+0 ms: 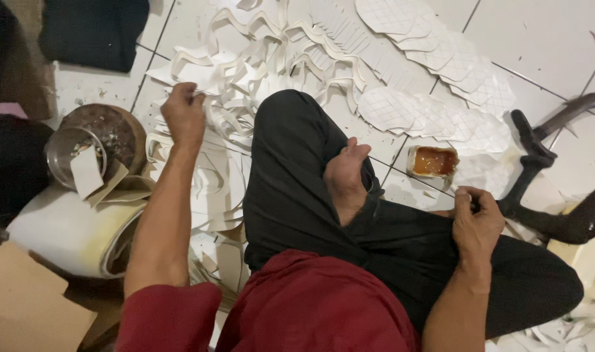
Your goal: The person sits on the floor and repeatedly applies glue from a small container to white shoe parts using a brush. They then press the glued parts together by hand and place the assembled pieces aside.
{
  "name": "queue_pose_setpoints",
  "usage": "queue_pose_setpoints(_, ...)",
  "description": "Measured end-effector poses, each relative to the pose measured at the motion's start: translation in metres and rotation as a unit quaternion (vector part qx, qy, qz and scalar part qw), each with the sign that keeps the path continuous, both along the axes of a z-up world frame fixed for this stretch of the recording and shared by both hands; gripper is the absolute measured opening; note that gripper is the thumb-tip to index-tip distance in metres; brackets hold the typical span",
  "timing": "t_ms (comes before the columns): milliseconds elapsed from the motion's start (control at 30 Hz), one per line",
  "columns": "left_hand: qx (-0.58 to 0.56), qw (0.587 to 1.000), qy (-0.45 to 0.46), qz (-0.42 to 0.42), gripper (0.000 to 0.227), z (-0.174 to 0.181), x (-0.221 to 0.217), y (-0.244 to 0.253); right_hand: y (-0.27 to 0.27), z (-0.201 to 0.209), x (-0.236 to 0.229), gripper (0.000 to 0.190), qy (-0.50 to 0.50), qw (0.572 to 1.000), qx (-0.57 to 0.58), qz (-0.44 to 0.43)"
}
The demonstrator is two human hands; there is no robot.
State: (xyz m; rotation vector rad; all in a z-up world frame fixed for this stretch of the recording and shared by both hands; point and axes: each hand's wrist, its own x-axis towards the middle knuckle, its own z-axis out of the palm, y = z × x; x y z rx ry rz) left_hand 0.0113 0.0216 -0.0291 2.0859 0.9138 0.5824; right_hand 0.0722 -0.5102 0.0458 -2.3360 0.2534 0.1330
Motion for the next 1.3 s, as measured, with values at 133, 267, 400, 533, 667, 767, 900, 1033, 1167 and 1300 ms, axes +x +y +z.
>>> queue_pose_setpoints(133,0.117,0.989,-0.064,-0.067,0.016,-0.007,-0.012,0.014,-0.012,-0.018,0.006,0.015,-0.011,1.000,-0.009,-0.020)
queue_pose_setpoints(267,0.199,0.968,-0.109,-0.108,0.018,0.028,-0.022,0.001,-0.018,-0.029,0.012,0.024,-0.073,0.996,-0.031,0.044)
queue_pose_setpoints(400,0.254,0.957,-0.066,-0.124,0.019,0.082,-0.030,-0.026,0.005,-0.009,0.017,0.017,-0.110,0.992,-0.013,0.055)
queue_pose_setpoints(533,0.197,0.951,-0.156,-0.180,0.015,0.134,-0.020,-0.082,0.005,-0.021,0.031,0.015,-0.138,0.987,-0.012,0.087)
queue_pose_setpoints(667,0.266,0.910,-0.211,-0.238,0.014,0.144,-0.025,-0.121,0.006,-0.034,0.046,0.010,-0.194,0.962,-0.085,0.172)
queue_pose_setpoints(767,0.259,0.895,-0.224,-0.285,0.011,0.143,-0.030,-0.164,0.005,-0.040,0.054,0.011,-0.176,0.953,-0.135,0.207)
queue_pose_setpoints(900,0.196,0.875,-0.171,-0.407,0.021,0.147,-0.041,-0.199,0.011,-0.041,0.067,0.016,-0.084,0.944,-0.193,0.255)
queue_pose_setpoints(1033,0.194,0.885,-0.139,-0.400,0.018,0.142,-0.045,-0.194,0.013,-0.058,0.074,0.015,-0.091,0.929,-0.221,0.282)
queue_pose_setpoints(1167,0.212,0.897,-0.146,-0.359,0.022,0.153,-0.036,-0.189,0.013,-0.069,0.074,0.017,-0.110,0.917,-0.245,0.296)
queue_pose_setpoints(1300,0.193,0.902,-0.184,-0.340,0.017,0.169,-0.020,-0.196,0.009,-0.079,0.077,0.017,-0.069,0.924,-0.236,0.292)
